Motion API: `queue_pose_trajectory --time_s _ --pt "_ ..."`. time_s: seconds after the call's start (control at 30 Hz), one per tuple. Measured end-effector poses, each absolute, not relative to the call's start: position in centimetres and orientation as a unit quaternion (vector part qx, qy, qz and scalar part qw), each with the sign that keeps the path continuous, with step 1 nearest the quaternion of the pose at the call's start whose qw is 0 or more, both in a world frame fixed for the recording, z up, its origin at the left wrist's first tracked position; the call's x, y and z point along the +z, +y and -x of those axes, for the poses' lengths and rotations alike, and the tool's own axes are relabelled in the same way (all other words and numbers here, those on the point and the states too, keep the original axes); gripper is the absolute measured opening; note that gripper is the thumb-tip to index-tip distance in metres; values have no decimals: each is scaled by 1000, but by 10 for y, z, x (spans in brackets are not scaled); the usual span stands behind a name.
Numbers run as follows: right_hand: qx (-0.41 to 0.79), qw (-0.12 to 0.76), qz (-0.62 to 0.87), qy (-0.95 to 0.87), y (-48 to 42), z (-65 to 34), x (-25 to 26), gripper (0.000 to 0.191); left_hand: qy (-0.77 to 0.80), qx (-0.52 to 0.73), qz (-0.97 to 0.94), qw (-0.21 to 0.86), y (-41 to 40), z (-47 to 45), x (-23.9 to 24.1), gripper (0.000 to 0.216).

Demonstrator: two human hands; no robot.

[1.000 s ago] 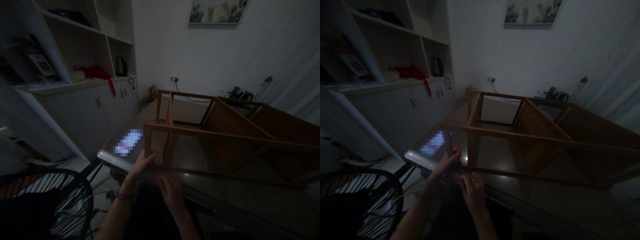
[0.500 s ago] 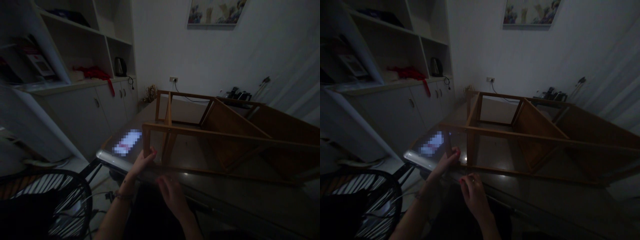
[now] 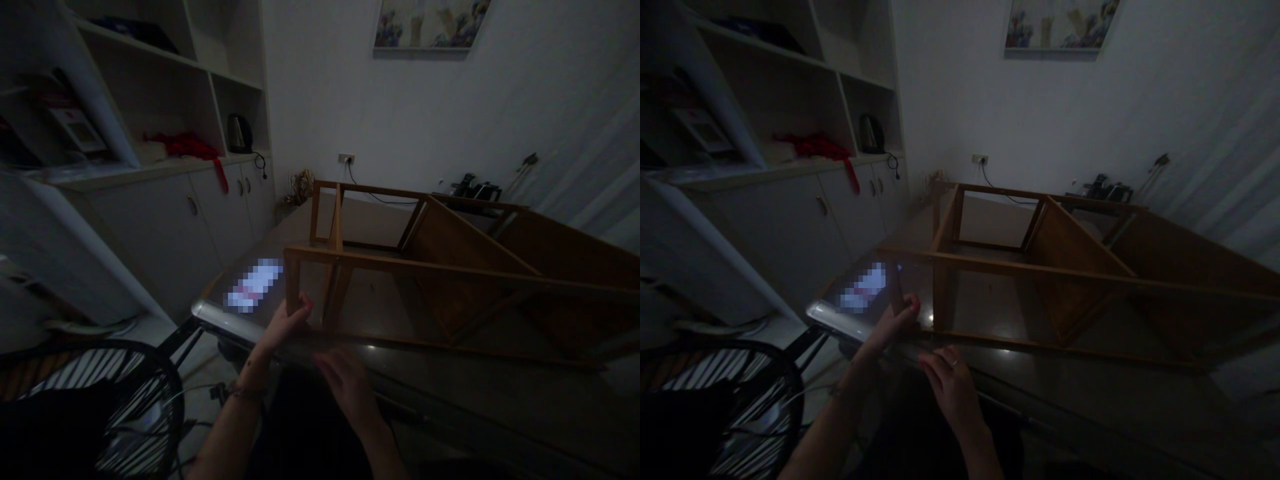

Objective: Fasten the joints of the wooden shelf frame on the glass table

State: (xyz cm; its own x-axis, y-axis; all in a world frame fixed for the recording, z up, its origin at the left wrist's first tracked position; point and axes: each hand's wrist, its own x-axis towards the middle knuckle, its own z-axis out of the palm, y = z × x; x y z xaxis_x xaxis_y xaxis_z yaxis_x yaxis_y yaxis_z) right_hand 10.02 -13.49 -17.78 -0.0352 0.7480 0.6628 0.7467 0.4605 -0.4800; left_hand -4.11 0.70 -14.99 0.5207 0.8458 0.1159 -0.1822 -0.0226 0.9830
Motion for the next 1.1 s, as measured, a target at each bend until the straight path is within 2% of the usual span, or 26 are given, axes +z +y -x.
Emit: queue_pose_trajectory --time_s 0.2,0.47,0.67,0.87,1.1 --pt "-51 492 523 -694 -134 -105 -183 10 281 400 -593 640 10 41 -154 41" --pt "-125 448 548 -696 -136 -105 -185 25 281 400 -577 654 6 41 -151 41" --pt "-126 425 564 -697 -134 -102 -180 33 270 401 -586 651 8 41 -154 40" --pt "-102 386 579 -711 -134 -100 -180 24 279 403 -592 640 8 42 -153 39" --pt "-98 382 586 -708 -135 -101 -178 15 277 396 -590 646 8 42 -153 40"
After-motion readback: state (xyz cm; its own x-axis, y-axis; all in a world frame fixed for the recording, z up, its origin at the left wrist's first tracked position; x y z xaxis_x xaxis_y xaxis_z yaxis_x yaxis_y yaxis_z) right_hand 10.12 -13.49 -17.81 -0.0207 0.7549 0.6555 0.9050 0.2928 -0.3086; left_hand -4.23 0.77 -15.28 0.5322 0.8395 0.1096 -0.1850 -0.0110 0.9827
